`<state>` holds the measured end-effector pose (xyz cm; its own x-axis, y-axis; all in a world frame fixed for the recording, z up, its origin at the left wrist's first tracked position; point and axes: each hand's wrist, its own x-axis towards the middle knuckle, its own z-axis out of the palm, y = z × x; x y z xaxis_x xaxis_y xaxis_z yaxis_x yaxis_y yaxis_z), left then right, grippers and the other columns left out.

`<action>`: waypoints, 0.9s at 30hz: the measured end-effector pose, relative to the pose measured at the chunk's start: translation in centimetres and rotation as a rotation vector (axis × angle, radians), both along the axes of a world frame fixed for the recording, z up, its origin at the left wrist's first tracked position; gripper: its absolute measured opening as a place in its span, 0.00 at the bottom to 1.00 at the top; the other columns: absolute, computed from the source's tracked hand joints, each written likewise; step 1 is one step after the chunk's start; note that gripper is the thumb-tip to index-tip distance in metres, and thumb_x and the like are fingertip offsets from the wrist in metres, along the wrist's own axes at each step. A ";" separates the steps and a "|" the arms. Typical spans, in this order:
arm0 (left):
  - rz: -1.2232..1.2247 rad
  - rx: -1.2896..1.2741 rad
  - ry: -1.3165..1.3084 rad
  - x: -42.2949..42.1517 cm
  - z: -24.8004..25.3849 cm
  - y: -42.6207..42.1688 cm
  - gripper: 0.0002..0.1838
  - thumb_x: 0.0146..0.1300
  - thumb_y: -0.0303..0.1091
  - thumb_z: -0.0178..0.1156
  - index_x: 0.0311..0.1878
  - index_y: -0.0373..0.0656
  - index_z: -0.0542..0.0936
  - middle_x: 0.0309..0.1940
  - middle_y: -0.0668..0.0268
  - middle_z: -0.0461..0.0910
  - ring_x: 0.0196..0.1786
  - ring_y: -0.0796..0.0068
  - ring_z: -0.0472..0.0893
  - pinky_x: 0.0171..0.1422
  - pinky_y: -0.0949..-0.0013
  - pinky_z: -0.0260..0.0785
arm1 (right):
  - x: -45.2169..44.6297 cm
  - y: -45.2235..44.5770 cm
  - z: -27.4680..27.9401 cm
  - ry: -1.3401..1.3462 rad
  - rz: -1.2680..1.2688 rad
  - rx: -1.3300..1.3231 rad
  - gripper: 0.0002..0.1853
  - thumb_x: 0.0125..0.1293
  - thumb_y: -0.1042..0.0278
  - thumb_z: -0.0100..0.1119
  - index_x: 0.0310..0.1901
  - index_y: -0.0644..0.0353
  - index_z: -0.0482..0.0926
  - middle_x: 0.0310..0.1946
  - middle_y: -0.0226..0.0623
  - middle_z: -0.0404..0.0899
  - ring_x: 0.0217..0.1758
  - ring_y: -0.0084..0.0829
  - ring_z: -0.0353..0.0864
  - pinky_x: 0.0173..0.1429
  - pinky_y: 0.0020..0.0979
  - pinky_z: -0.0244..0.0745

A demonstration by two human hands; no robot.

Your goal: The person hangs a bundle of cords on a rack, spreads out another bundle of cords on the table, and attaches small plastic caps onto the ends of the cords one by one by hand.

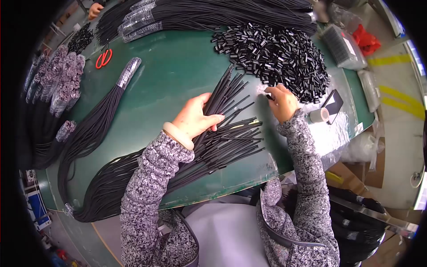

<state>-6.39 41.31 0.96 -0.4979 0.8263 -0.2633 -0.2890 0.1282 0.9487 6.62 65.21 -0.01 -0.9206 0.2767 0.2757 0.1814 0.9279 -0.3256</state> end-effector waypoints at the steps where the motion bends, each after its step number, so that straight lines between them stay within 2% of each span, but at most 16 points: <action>1: -0.022 -0.003 -0.019 -0.2 0.0 0.0 0.22 0.52 0.15 0.58 0.52 0.33 0.70 0.33 0.62 0.77 0.24 0.79 0.74 0.27 0.80 0.70 | 0.0 -0.1 0.3 -0.030 -0.008 -0.117 0.14 0.48 0.82 0.62 0.39 0.61 0.80 0.29 0.34 0.78 0.24 0.24 0.76 0.28 0.22 0.69; 2: -0.044 -0.006 -0.038 -0.3 -0.1 0.0 0.22 0.51 0.15 0.59 0.52 0.33 0.70 0.34 0.61 0.77 0.25 0.79 0.74 0.27 0.80 0.70 | 0.1 -0.1 0.3 -0.060 -0.016 -0.233 0.13 0.49 0.83 0.62 0.40 0.62 0.80 0.29 0.34 0.79 0.25 0.24 0.76 0.28 0.21 0.70; 3: -0.044 -0.006 -0.039 -0.3 -0.1 0.0 0.22 0.51 0.15 0.59 0.52 0.33 0.70 0.34 0.61 0.77 0.25 0.79 0.74 0.27 0.80 0.70 | 0.1 -0.3 0.2 -0.061 -0.016 -0.234 0.13 0.49 0.83 0.62 0.40 0.62 0.80 0.29 0.34 0.79 0.25 0.24 0.76 0.28 0.21 0.70; 7: -0.046 0.032 -0.072 -0.3 -0.5 0.0 0.23 0.51 0.15 0.60 0.52 0.33 0.70 0.32 0.62 0.77 0.24 0.80 0.73 0.25 0.81 0.69 | 0.0 -1.4 -1.0 0.247 0.042 -1.524 0.07 0.57 0.82 0.60 0.38 0.65 0.81 0.28 0.36 0.80 0.27 0.24 0.82 0.27 0.15 0.70; 13: -0.060 0.006 -0.053 -0.2 0.0 0.0 0.23 0.50 0.15 0.61 0.52 0.34 0.71 0.32 0.62 0.77 0.25 0.80 0.74 0.26 0.82 0.69 | -0.2 -1.7 -1.1 0.175 0.130 -1.678 0.05 0.59 0.86 0.56 0.37 0.71 0.80 0.33 0.41 0.80 0.30 0.28 0.82 0.31 0.17 0.73; 17: -0.080 0.012 -0.066 -0.2 -0.1 -0.1 0.22 0.51 0.16 0.60 0.52 0.34 0.71 0.32 0.62 0.78 0.25 0.80 0.74 0.27 0.81 0.70 | -0.4 -2.2 0.1 -0.061 0.299 -1.278 0.08 0.58 0.86 0.58 0.38 0.67 0.81 0.32 0.37 0.81 0.30 0.26 0.82 0.31 0.17 0.73; 19: -0.034 0.022 -0.004 -0.2 -0.7 0.0 0.21 0.51 0.16 0.59 0.51 0.34 0.71 0.32 0.62 0.78 0.24 0.80 0.74 0.27 0.80 0.70 | -1.3 -3.8 0.3 0.039 0.478 -0.666 0.07 0.55 0.81 0.58 0.35 0.60 0.82 0.29 0.31 0.81 0.27 0.26 0.80 0.32 0.23 0.74; 20: 0.008 0.031 0.059 -0.2 -1.2 0.0 0.20 0.52 0.17 0.59 0.50 0.34 0.72 0.32 0.62 0.78 0.24 0.80 0.74 0.27 0.80 0.69 | -1.7 -5.6 1.2 0.039 0.476 -0.665 0.07 0.55 0.81 0.58 0.35 0.60 0.82 0.29 0.31 0.81 0.27 0.26 0.80 0.32 0.23 0.74; 22: 0.095 0.050 0.186 -0.2 -1.7 0.2 0.18 0.52 0.18 0.57 0.49 0.34 0.72 0.32 0.63 0.78 0.22 0.80 0.74 0.27 0.79 0.69 | -2.1 -10.1 3.4 0.097 0.442 0.237 0.04 0.51 0.72 0.59 0.29 0.53 0.81 0.26 0.28 0.80 0.27 0.26 0.78 0.38 0.29 0.71; 24: 0.091 0.059 0.153 -0.4 -1.3 0.2 0.18 0.53 0.18 0.57 0.49 0.34 0.72 0.31 0.63 0.78 0.22 0.80 0.74 0.27 0.79 0.68 | -1.6 -12.2 2.6 0.144 0.495 0.330 0.04 0.47 0.65 0.58 0.26 0.51 0.79 0.26 0.24 0.79 0.30 0.27 0.75 0.42 0.32 0.66; 25: 0.091 0.064 0.114 -0.4 -1.1 0.2 0.18 0.53 0.19 0.56 0.49 0.34 0.72 0.31 0.63 0.78 0.23 0.81 0.74 0.27 0.79 0.68 | -1.7 -11.2 2.2 0.146 0.496 0.332 0.04 0.47 0.65 0.58 0.26 0.51 0.79 0.26 0.24 0.79 0.30 0.27 0.75 0.42 0.32 0.66; 27: 0.092 0.073 0.032 -0.3 -0.9 -0.1 0.18 0.54 0.19 0.56 0.50 0.34 0.72 0.30 0.64 0.78 0.23 0.81 0.74 0.27 0.79 0.67 | -1.7 -7.0 1.2 -0.046 0.188 0.233 0.04 0.48 0.65 0.60 0.28 0.51 0.80 0.29 0.22 0.78 0.36 0.24 0.76 0.44 0.31 0.64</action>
<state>-6.68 41.22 0.09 -0.5799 0.7930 -0.1866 -0.2658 0.0323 0.9635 4.94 58.20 1.22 -0.9625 0.0346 0.2689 0.0091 0.9954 -0.0955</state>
